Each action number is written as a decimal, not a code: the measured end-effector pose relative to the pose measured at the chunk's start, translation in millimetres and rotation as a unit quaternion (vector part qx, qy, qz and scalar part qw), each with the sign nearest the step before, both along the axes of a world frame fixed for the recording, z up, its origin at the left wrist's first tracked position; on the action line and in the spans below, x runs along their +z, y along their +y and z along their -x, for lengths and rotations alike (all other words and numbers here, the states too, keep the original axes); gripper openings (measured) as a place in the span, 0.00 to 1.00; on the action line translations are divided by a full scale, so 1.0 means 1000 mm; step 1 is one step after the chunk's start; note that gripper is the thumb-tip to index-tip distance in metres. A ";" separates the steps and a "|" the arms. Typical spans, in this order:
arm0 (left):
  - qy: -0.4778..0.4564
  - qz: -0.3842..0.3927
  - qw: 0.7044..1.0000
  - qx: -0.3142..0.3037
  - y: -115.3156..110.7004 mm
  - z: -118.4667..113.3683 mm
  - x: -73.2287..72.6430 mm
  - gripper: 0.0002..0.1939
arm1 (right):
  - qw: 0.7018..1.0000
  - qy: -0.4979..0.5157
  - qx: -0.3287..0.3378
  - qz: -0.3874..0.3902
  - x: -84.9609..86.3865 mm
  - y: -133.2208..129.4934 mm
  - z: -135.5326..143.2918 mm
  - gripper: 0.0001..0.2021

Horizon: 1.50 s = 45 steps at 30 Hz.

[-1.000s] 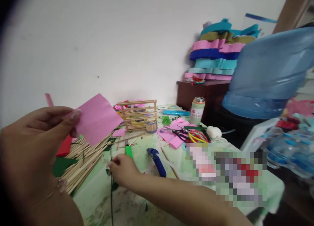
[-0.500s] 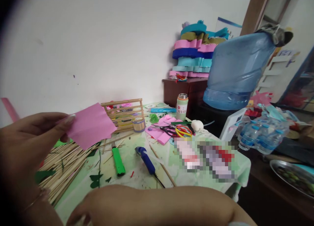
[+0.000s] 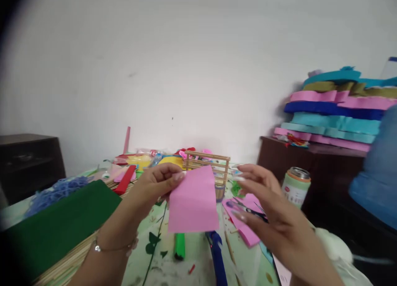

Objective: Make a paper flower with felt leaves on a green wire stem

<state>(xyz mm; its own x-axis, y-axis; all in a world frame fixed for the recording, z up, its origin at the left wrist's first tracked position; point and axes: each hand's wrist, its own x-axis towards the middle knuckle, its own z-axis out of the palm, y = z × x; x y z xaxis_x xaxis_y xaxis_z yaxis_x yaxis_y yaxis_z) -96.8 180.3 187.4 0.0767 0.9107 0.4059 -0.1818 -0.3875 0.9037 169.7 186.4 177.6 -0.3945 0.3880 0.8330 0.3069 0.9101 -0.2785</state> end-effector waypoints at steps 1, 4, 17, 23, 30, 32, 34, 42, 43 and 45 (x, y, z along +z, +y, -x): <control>0.004 0.001 1.000 -0.012 -0.001 -0.003 0.000 0.14 | 1.000 -0.027 0.004 -0.002 -0.002 0.008 0.006 0.23; 0.024 0.007 0.999 -0.029 0.000 -0.007 -0.001 0.15 | 0.995 -0.095 0.017 -0.001 -0.012 0.018 0.021 0.28; 0.041 -0.026 0.999 -0.024 0.014 -0.006 -0.013 0.24 | 0.996 0.078 0.039 0.032 -0.016 0.023 0.043 0.08; -0.033 -0.085 0.989 -0.117 0.013 -0.016 -0.016 0.44 | 0.978 0.149 0.013 0.145 -0.018 0.024 0.046 0.06; 0.011 -0.012 0.998 0.056 0.002 -0.030 -0.010 0.15 | 0.937 0.212 0.140 0.240 -0.018 0.020 0.055 0.14; 0.003 -0.012 0.997 0.075 0.002 -0.031 -0.010 0.13 | 0.906 0.287 0.158 0.267 -0.020 0.022 0.056 0.20; 0.005 -0.012 0.996 0.085 0.002 -0.031 -0.010 0.12 | 0.901 0.277 0.143 0.303 -0.020 0.023 0.056 0.20; 0.091 -0.025 0.995 0.041 0.002 -0.030 -0.012 0.12 | 0.926 0.213 -0.014 0.313 -0.012 0.011 0.056 0.19; 0.101 -0.027 0.994 0.035 0.002 -0.030 -0.013 0.13 | 0.924 0.214 -0.023 0.314 -0.012 0.009 0.057 0.20; 0.108 -0.035 0.993 0.026 0.002 -0.029 -0.012 0.14 | 0.924 0.211 -0.032 0.317 -0.011 0.008 0.057 0.21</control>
